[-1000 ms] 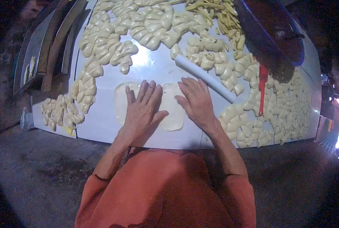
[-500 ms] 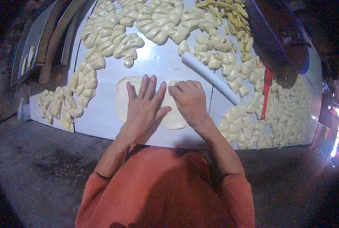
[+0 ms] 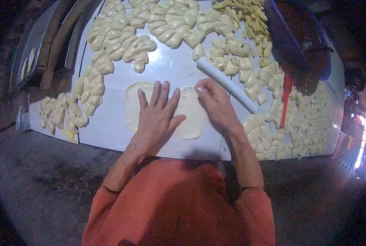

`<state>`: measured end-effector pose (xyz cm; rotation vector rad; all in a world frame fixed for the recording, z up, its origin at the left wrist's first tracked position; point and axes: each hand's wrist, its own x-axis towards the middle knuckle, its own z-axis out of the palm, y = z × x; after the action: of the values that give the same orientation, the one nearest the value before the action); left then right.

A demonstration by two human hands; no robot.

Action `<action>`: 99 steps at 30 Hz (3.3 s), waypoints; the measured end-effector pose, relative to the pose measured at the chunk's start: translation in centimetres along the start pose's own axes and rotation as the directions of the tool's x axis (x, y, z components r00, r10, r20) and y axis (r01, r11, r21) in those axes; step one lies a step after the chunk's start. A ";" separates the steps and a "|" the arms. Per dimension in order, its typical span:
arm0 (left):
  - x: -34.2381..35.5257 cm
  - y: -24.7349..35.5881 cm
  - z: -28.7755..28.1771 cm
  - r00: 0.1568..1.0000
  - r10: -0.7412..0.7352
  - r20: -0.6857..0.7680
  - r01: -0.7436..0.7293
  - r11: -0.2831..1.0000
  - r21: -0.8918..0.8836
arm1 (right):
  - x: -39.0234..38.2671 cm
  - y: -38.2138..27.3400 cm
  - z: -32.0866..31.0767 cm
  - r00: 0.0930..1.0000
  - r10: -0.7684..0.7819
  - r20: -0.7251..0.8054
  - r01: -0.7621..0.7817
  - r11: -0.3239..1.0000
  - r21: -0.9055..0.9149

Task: The person prepares bread rolls by rolling out small pieces of dough with a rolling pin, applying a dark filling using a spatula, and then rolling the dough into cylinders. The finished rolls are placed onto a metal baking tray.

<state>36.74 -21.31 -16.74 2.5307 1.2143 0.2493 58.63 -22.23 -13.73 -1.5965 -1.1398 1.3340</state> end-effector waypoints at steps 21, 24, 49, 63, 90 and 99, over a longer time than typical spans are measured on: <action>4.3 -0.2 0.0 0.953 0.200 -0.226 -0.201 0.979 0.020 | -1.5 3.3 1.4 0.938 -0.317 -0.142 0.223 0.862 -0.454; 4.8 0.5 -0.4 0.976 0.189 -0.108 -0.187 0.982 0.028 | -1.4 3.8 1.4 0.932 -0.331 -0.148 0.240 0.870 -0.431; 5.2 0.0 -0.6 0.964 0.257 -0.073 -0.246 0.960 0.136 | -1.5 4.5 1.7 0.897 -0.420 -0.137 0.293 0.799 -0.525; -2.1 -2.3 -6.7 0.876 -0.482 -0.034 0.263 0.534 -0.803 | -1.7 4.2 2.2 0.908 -0.395 -0.140 0.276 0.814 -0.510; -22.3 -12.6 2.7 -0.126 -0.986 0.113 0.148 -0.131 -0.980 | -9.6 5.0 -18.9 0.462 -0.368 -0.807 -0.427 0.705 -0.566; -18.3 -11.6 2.8 -0.121 -0.975 0.187 0.107 -0.200 -0.974 | -4.6 -6.2 -25.9 0.402 -0.516 -0.756 -0.221 0.746 -0.628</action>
<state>17.74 -29.45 -23.81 0.0638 1.9368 1.3973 82.88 -24.67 -1.95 -2.1694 -0.9713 -0.3252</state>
